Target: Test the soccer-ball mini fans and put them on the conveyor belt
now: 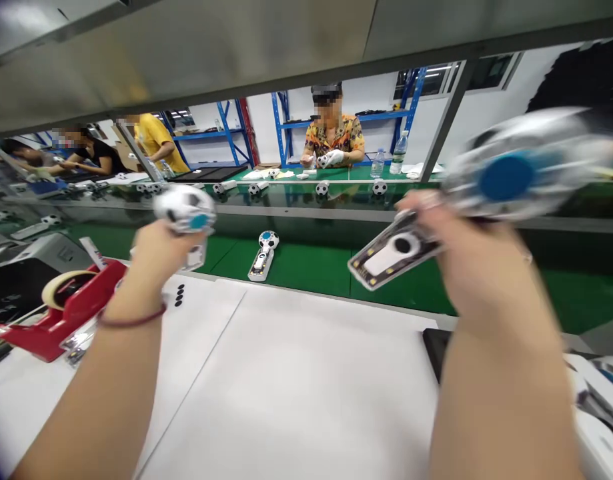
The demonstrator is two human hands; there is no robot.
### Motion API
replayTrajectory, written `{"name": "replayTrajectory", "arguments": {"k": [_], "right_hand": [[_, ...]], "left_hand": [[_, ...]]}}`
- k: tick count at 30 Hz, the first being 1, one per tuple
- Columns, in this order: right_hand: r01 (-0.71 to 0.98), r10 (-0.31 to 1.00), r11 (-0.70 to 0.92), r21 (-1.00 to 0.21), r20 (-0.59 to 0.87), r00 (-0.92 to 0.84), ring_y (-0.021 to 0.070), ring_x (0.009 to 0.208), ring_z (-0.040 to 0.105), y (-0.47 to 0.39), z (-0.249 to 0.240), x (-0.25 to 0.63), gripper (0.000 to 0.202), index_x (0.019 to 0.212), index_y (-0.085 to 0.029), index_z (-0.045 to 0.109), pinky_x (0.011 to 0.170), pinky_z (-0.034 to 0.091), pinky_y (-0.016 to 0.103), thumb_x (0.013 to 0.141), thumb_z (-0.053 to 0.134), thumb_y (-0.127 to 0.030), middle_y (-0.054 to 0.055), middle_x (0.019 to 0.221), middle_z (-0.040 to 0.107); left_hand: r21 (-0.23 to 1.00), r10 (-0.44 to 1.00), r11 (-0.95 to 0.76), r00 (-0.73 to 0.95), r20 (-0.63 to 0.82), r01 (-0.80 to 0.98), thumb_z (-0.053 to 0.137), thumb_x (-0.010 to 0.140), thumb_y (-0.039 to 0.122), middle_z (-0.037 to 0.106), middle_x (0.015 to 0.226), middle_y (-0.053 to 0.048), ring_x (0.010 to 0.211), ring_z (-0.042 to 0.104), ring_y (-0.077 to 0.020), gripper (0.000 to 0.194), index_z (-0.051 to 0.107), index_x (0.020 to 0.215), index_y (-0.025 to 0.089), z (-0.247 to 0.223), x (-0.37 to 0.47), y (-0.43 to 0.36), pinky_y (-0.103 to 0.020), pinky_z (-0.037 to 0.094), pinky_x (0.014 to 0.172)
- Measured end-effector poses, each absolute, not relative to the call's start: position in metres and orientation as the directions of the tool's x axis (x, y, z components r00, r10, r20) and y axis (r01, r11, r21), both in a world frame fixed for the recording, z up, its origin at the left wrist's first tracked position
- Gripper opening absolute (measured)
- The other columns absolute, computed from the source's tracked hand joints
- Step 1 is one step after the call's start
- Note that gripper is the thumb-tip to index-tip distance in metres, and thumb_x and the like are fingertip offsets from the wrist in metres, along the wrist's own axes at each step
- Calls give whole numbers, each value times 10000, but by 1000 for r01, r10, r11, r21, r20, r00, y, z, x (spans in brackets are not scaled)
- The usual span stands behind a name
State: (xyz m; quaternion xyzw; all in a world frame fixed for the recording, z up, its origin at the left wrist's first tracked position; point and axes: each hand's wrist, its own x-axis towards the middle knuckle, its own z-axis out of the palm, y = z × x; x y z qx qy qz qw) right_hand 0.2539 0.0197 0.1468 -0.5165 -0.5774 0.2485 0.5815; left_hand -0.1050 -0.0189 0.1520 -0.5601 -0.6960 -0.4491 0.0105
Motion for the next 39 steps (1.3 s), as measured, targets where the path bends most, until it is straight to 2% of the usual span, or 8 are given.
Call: {"name": "replayTrajectory", "arguments": {"k": [3, 9, 13, 19, 28, 30, 32, 39], "right_hand": [[445, 936, 203, -872, 307, 173, 297, 879, 595, 47, 116, 233, 358, 890, -172, 644, 816, 447, 466, 633, 716, -410, 109, 889, 647], [504, 913, 28, -863, 227, 338, 336, 1084, 501, 98, 55, 245, 644, 1182, -166, 529, 930, 389, 479, 614, 670, -435, 176, 1253, 424], [424, 847, 186, -887, 363, 389, 279, 1164, 461, 82, 80, 240, 667, 1330, -244, 376, 983, 369, 439, 724, 574, -439, 121, 1350, 338], [252, 890, 320, -913, 381, 249, 259, 1188, 440, 53, 115, 216, 623, 1337, -354, 321, 953, 397, 460, 764, 555, -423, 66, 1322, 395], [106, 959, 263, -959, 272, 78, 283, 1260, 330, 59, 95, 192, 592, 1223, -372, 485, 1079, 217, 470, 663, 673, -417, 31, 1363, 309], [-71, 979, 192, -979, 187, 77, 277, 1208, 407, 55, 100, 189, 765, 1321, -421, 316, 1012, 326, 480, 653, 688, -455, 31, 1391, 283], [-300, 991, 124, -946, 132, -5, 246, 1061, 540, 48, 108, 187, 809, 1336, -444, 209, 875, 457, 447, 672, 668, -492, 32, 1322, 395], [-534, 974, 216, -817, 216, 63, 144, 556, 589, 30, 121, 177, 497, 1059, -293, 416, 499, 498, 268, 672, 679, -461, -32, 761, 592]], "left_hand": [[271, 922, 103, -194, 336, 957, 636, 690, 393, 666, 770, -111, 827, 601, -297, 271, 652, 754, 130, 127, -112, 47, -349, 441, 753], [192, 924, 185, -238, 300, 964, 549, 771, 363, 604, 1062, -204, 1032, 521, -335, 411, 590, 1065, 77, 94, -130, 96, -360, 395, 840], [338, 928, 172, -267, 259, 925, 442, 829, 391, 549, 1149, -217, 1153, 427, -350, 382, 597, 1032, 107, 89, -115, 96, -411, 312, 935], [576, 951, 301, -285, -121, 760, 670, 610, 457, 580, 559, -100, 736, 592, -328, 325, 542, 528, 170, 42, -70, 98, -369, 411, 679], [971, 983, 169, 37, -178, 171, 540, 772, 397, 620, 841, -40, 745, 618, -164, 297, 515, 982, 189, 69, 16, 45, -284, 491, 650], [982, 972, 149, 199, -124, -115, 622, 727, 339, 614, 903, -55, 705, 631, -173, 420, 435, 1079, 208, 88, 34, 23, -324, 509, 648], [984, 952, 126, 295, -84, -126, 675, 686, 292, 614, 870, -52, 607, 616, -161, 483, 406, 1078, 208, 101, 46, 4, -311, 502, 575], [970, 894, 97, 447, 13, -222, 607, 746, 309, 563, 749, -7, 576, 583, -156, 430, 369, 1088, 205, 92, 66, -18, -303, 473, 552]]}}
